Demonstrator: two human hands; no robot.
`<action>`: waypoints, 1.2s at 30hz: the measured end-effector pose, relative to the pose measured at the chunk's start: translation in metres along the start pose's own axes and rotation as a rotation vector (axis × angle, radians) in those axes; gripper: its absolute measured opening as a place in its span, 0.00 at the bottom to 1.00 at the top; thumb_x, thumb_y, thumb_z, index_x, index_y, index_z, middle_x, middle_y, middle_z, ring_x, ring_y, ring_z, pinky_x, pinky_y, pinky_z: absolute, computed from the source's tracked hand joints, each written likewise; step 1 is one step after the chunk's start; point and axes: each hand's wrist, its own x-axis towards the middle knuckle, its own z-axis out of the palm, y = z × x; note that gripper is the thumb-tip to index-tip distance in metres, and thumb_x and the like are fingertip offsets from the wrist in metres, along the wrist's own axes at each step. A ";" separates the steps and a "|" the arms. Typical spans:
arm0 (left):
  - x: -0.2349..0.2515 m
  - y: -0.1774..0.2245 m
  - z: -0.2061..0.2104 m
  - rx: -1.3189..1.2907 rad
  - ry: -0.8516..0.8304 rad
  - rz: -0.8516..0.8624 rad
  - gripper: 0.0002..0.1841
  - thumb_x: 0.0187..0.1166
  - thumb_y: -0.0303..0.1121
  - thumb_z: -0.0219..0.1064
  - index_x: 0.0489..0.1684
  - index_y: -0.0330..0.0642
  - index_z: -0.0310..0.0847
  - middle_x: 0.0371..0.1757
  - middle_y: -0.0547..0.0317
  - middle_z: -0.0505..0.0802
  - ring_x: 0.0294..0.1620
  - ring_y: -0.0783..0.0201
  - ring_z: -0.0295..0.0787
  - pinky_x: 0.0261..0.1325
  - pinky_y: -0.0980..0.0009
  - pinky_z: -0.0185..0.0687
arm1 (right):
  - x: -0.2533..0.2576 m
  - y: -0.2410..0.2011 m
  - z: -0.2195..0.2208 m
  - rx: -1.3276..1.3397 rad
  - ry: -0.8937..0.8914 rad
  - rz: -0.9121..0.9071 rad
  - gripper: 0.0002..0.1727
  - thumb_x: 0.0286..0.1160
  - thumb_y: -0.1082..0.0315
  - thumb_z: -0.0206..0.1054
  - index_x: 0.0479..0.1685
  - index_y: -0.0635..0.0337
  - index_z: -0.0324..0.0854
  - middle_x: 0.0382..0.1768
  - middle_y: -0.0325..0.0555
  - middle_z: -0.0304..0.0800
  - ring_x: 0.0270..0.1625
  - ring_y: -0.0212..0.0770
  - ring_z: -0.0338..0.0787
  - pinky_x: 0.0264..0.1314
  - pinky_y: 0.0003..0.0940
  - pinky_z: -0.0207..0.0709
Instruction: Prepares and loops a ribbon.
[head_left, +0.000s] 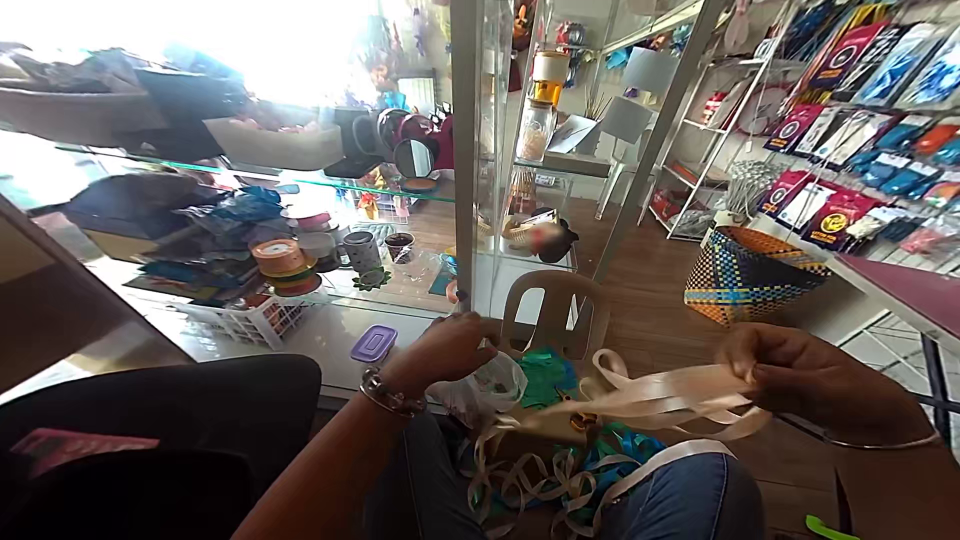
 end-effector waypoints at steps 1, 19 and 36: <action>-0.002 0.006 -0.003 -0.057 0.043 0.073 0.16 0.88 0.44 0.61 0.64 0.47 0.86 0.65 0.48 0.87 0.72 0.46 0.80 0.74 0.38 0.67 | 0.002 0.000 -0.001 -0.152 0.003 0.093 0.05 0.84 0.60 0.64 0.45 0.49 0.82 0.29 0.28 0.85 0.24 0.21 0.77 0.25 0.19 0.72; 0.017 0.103 0.045 -0.947 -0.398 0.709 0.13 0.93 0.33 0.51 0.53 0.37 0.81 0.37 0.71 0.89 0.39 0.80 0.86 0.48 0.78 0.84 | 0.024 -0.032 0.037 -0.096 -0.388 0.022 0.06 0.86 0.63 0.64 0.43 0.56 0.78 0.31 0.28 0.84 0.33 0.16 0.82 0.37 0.11 0.75; -0.013 0.005 0.049 -1.053 -0.456 0.508 0.09 0.88 0.35 0.58 0.42 0.49 0.86 0.32 0.75 0.91 0.31 0.81 0.86 0.38 0.82 0.84 | -0.039 0.001 -0.063 -0.118 0.164 0.185 0.02 0.82 0.62 0.62 0.42 0.43 0.80 0.27 0.21 0.87 0.17 0.13 0.71 0.18 0.10 0.62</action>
